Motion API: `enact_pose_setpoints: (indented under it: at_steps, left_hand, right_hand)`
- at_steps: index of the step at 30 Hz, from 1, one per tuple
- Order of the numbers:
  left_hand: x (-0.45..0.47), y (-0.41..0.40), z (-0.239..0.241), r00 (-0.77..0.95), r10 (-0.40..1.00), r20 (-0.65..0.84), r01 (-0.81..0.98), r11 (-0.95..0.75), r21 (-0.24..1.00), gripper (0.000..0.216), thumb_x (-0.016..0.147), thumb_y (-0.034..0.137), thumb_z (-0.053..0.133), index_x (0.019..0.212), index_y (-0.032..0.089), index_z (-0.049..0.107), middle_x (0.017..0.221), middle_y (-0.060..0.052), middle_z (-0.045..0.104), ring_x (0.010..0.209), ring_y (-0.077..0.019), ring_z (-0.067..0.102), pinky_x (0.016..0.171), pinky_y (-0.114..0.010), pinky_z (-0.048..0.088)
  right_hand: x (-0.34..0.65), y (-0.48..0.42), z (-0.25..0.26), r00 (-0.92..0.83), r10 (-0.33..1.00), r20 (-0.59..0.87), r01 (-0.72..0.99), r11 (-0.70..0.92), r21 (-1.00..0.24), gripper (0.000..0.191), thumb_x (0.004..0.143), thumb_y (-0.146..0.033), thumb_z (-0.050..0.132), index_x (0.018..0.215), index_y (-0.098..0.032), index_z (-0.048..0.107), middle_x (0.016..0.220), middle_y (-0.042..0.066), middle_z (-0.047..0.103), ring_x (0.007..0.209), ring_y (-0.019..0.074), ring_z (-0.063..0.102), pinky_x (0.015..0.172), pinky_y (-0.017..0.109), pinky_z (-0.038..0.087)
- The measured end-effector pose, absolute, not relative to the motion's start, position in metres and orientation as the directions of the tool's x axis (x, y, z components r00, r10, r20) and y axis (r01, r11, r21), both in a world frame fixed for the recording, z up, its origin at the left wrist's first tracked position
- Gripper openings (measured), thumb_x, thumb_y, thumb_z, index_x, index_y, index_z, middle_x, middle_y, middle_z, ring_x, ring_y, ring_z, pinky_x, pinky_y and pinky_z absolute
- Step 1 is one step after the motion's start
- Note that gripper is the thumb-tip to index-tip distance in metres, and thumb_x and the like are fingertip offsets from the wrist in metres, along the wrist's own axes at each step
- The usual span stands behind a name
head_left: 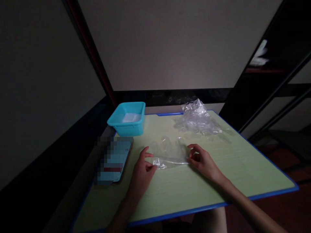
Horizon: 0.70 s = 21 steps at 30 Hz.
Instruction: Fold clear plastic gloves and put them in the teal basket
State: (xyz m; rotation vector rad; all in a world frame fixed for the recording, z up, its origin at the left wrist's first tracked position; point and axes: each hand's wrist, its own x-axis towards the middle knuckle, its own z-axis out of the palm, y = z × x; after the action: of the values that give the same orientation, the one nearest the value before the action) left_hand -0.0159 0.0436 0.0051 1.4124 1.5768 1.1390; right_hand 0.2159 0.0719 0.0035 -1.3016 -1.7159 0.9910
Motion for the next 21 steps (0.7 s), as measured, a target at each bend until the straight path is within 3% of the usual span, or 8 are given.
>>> enact_pose_setpoints:
  at_steps: [6,11,14,17,21]
  left_hand:
    - [-0.016,0.046,0.007,-0.07,0.997,0.013,0.498,0.024,0.867,0.073,0.065,0.006,0.05,0.131,0.017,0.023,0.104,-0.004,0.049,0.052,-0.0064,0.047,0.059,-0.024,0.044]
    - [-0.019,0.045,0.013,0.007,1.0,0.007,0.702,-0.01,0.712,0.081,0.065,0.003,0.049,0.136,0.02,0.014,0.111,-0.006,0.05,0.059,-0.0092,0.052,0.063,-0.024,0.043]
    - [-0.023,0.047,0.018,0.018,1.0,-0.013,0.769,-0.006,0.639,0.081,0.065,0.007,0.054,0.136,0.019,0.016,0.116,-0.008,0.049,0.059,-0.0099,0.053,0.06,-0.023,0.043]
    - [-0.03,0.059,0.025,0.032,0.999,0.001,0.808,-0.027,0.589,0.062,0.069,0.015,0.057,0.127,0.015,0.034,0.108,-0.007,0.054,0.064,-0.0117,0.056,0.063,-0.023,0.044]
    - [-0.037,0.088,0.033,0.084,0.994,0.076,0.876,-0.11,0.47,0.022,0.077,0.016,0.049,0.099,0.014,0.053,0.089,-0.004,0.059,0.075,-0.0149,0.057,0.071,-0.024,0.042]
  right_hand:
    - [0.213,0.063,0.01,-0.26,0.954,0.15,0.564,0.276,-0.779,0.035,0.068,-0.01,0.047,0.101,-0.018,0.04,0.068,-0.003,0.048,0.054,0.0113,0.05,0.05,0.022,0.037]
    - [0.207,0.053,0.017,-0.321,0.93,0.179,0.708,0.362,-0.606,0.04,0.066,-0.006,0.044,0.104,-0.016,0.041,0.07,0.0,0.052,0.059,0.0139,0.049,0.056,0.025,0.037]
    - [0.21,0.057,0.019,-0.325,0.932,0.161,0.717,0.354,-0.6,0.039,0.068,-0.01,0.046,0.106,-0.016,0.042,0.071,0.001,0.054,0.058,0.0141,0.05,0.054,0.025,0.037]
    - [0.218,0.078,0.022,-0.301,0.941,0.153,0.668,0.323,-0.671,0.03,0.07,-0.015,0.047,0.1,-0.017,0.045,0.067,0.0,0.054,0.057,0.014,0.051,0.053,0.024,0.037]
    - [0.221,0.118,0.022,-0.246,0.955,0.167,0.611,0.286,-0.738,0.017,0.07,-0.02,0.049,0.087,-0.016,0.048,0.06,-0.001,0.054,0.053,0.0135,0.05,0.051,0.024,0.037]
